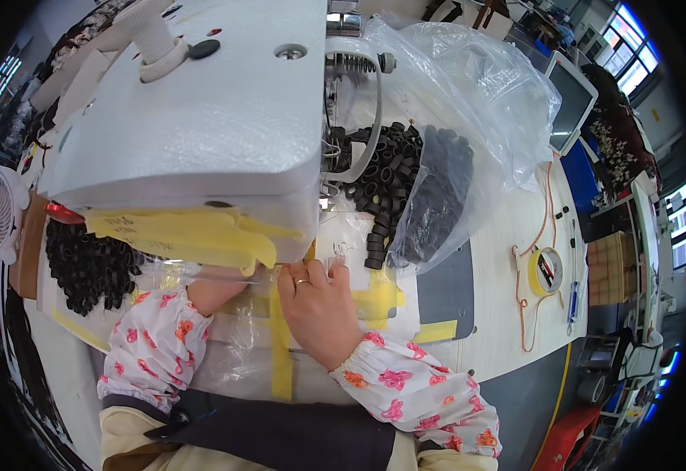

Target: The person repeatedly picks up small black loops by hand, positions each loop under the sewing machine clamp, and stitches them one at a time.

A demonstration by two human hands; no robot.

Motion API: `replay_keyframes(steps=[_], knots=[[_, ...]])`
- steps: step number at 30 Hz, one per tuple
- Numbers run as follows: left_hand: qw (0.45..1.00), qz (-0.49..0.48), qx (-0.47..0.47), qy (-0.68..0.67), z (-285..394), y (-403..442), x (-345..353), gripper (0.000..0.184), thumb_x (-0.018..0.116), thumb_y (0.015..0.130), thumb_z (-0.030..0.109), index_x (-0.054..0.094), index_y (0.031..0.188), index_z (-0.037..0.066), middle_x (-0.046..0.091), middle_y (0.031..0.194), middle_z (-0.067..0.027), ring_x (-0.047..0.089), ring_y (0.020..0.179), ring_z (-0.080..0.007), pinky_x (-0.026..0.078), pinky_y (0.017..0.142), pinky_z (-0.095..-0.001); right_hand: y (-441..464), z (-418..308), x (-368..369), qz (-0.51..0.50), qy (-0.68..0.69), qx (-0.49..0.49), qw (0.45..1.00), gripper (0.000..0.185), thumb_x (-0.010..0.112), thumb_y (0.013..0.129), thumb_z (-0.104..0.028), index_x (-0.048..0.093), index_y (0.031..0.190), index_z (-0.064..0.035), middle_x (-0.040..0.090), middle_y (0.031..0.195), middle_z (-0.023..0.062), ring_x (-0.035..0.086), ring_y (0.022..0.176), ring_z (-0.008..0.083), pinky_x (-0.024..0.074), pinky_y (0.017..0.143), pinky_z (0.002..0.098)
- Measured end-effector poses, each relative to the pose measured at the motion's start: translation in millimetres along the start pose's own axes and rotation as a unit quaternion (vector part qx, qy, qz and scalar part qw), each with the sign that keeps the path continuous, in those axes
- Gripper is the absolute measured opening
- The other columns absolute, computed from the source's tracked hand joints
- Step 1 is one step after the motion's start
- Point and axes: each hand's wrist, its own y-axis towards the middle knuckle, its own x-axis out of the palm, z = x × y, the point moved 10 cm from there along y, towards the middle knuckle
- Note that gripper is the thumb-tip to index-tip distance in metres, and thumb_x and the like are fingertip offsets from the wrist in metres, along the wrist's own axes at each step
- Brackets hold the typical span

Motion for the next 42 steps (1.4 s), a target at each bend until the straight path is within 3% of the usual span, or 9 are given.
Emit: replay_keyframes(steps=[5, 12, 14, 28, 31, 34, 37, 39, 42], knots=[[0.917, 0.018, 0.155, 0.368, 34, -8, 8, 0.021, 0.054, 0.077, 0.011, 0.059, 0.096, 0.003, 0.062, 0.089, -0.0131, 0.06, 0.088, -0.0287, 0.047, 0.077, -0.0397, -3, -1, 5, -0.007, -0.011, 0.0, 1.0, 0.027, 0.055, 0.074, -0.011, 0.058, 0.098, 0.0009, 0.059, 0.098, 0.0114, 0.051, 0.088, 0.0233, 0.0388, 0.083, 0.0465], [0.912, 0.091, 0.208, 0.341, 54, -4, -1, 0.017, 0.057, 0.078, 0.015, 0.061, 0.09, 0.003, 0.063, 0.083, -0.0117, 0.063, 0.077, -0.0273, 0.05, 0.066, -0.0382, -6, 1, 1, 0.04, -0.003, -0.009, 0.999, 0.027, 0.055, 0.074, -0.01, 0.058, 0.098, 0.0009, 0.059, 0.098, 0.0118, 0.051, 0.088, 0.0237, 0.039, 0.082, 0.0445], [0.974, 0.149, 0.112, 0.129, 47, 2, -25, 0.019, 0.06, 0.08, 0.02, 0.062, 0.09, 0.004, 0.063, 0.081, -0.0103, 0.062, 0.074, -0.0277, 0.049, 0.062, -0.0373, -8, 5, 4, 0.049, 0.008, -0.019, 0.999, 0.027, 0.055, 0.073, -0.01, 0.058, 0.098, 0.0006, 0.059, 0.099, 0.0119, 0.052, 0.088, 0.0238, 0.0399, 0.08, 0.0435], [0.968, 0.126, 0.097, 0.193, 45, -56, -68, 0.032, 0.067, 0.078, 0.02, 0.048, 0.055, 0.009, 0.047, 0.052, -0.0031, 0.045, 0.049, -0.0223, 0.029, 0.061, -0.0337, -37, 77, -39, 0.099, -0.09, 0.064, 0.989, 0.005, 0.055, 0.073, -0.008, 0.052, 0.076, -0.0072, 0.052, 0.077, 0.0067, 0.051, 0.074, 0.0222, 0.0381, 0.064, 0.0341], [0.97, 0.123, 0.035, 0.205, 33, -55, -80, 0.023, 0.068, 0.078, 0.019, 0.057, 0.062, 0.008, 0.054, 0.056, -0.0037, 0.049, 0.051, -0.0206, 0.033, 0.066, -0.0336, -34, 77, -33, 0.078, -0.089, 0.071, 0.99, 0.005, 0.055, 0.073, -0.007, 0.051, 0.077, -0.0074, 0.052, 0.077, 0.0068, 0.052, 0.074, 0.0218, 0.0377, 0.063, 0.0342], [0.975, 0.137, -0.157, -0.072, -7, -56, -87, 0.015, 0.067, 0.079, 0.018, 0.066, 0.072, 0.006, 0.06, 0.063, -0.0064, 0.053, 0.054, -0.0206, 0.037, 0.075, -0.0342, -30, 82, -25, 0.042, -0.079, 0.087, 0.992, 0.014, 0.059, 0.069, -0.004, 0.053, 0.081, -0.0062, 0.053, 0.077, 0.0083, 0.055, 0.075, 0.0252, 0.0389, 0.065, 0.0376], [0.988, 0.118, -0.094, -0.015, 22, -55, -83, 0.014, 0.065, 0.08, 0.016, 0.069, 0.088, 0.006, 0.064, 0.08, -0.0121, 0.06, 0.071, -0.0244, 0.039, 0.082, -0.036, -26, 83, -26, 0.037, -0.077, 0.092, 0.992, 0.014, 0.058, 0.067, -0.003, 0.052, 0.079, -0.0058, 0.053, 0.077, 0.0089, 0.055, 0.072, 0.0259, 0.0393, 0.063, 0.0381], [0.951, 0.152, 0.132, 0.236, 78, -56, -70, 0.019, 0.061, 0.079, 0.012, 0.065, 0.095, 0.003, 0.062, 0.093, -0.015, 0.058, 0.085, -0.0297, 0.041, 0.082, -0.0369, -23, 80, -26, 0.019, -0.098, 0.073, 0.992, 0.009, 0.056, 0.071, -0.009, 0.05, 0.078, -0.0067, 0.052, 0.077, 0.0078, 0.055, 0.074, 0.0232, 0.0389, 0.062, 0.0351], [0.956, 0.12, 0.142, 0.226, 84, -39, -41, 0.016, 0.06, 0.079, 0.011, 0.064, 0.092, 0.002, 0.062, 0.097, -0.017, 0.053, 0.098, -0.0338, 0.04, 0.084, -0.0413, -16, 70, -35, 0.037, -0.022, 0.063, 0.997, 0.015, 0.058, 0.067, -0.007, 0.05, 0.078, -0.0042, 0.051, 0.077, 0.009, 0.054, 0.075, 0.0267, 0.0422, 0.065, 0.0378]])
